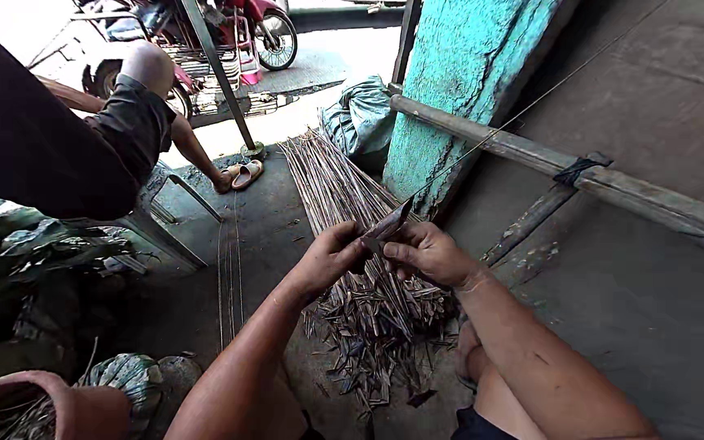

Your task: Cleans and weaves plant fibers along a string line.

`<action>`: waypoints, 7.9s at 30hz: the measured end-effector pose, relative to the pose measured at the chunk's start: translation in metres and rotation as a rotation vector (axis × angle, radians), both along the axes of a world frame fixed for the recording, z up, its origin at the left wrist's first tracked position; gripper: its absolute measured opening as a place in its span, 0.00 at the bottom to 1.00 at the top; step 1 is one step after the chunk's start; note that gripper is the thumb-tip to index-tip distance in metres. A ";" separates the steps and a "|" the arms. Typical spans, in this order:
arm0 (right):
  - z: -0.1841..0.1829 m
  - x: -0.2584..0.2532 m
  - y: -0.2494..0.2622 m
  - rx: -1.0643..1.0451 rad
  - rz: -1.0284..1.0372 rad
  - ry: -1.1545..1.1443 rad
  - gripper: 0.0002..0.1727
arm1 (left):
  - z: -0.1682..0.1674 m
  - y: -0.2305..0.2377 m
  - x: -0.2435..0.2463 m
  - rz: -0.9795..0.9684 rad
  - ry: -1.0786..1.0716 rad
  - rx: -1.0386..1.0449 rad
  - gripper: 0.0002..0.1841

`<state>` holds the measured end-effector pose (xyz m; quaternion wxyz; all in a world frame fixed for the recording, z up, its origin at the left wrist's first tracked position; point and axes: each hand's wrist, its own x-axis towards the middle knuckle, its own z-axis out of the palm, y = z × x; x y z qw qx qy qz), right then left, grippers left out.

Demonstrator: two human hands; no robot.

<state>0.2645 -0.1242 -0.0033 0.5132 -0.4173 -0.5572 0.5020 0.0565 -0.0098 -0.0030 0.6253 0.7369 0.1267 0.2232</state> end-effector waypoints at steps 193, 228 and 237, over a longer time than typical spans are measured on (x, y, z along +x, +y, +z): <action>0.004 0.044 0.001 0.050 0.198 0.011 0.11 | 0.012 -0.011 0.024 -0.077 -0.099 0.018 0.16; -0.015 0.043 -0.017 0.020 -0.016 0.086 0.13 | -0.030 -0.023 0.034 0.028 -0.212 -0.035 0.18; -0.019 0.044 -0.010 -0.056 0.044 0.016 0.13 | -0.027 -0.026 0.036 0.000 -0.188 -0.081 0.12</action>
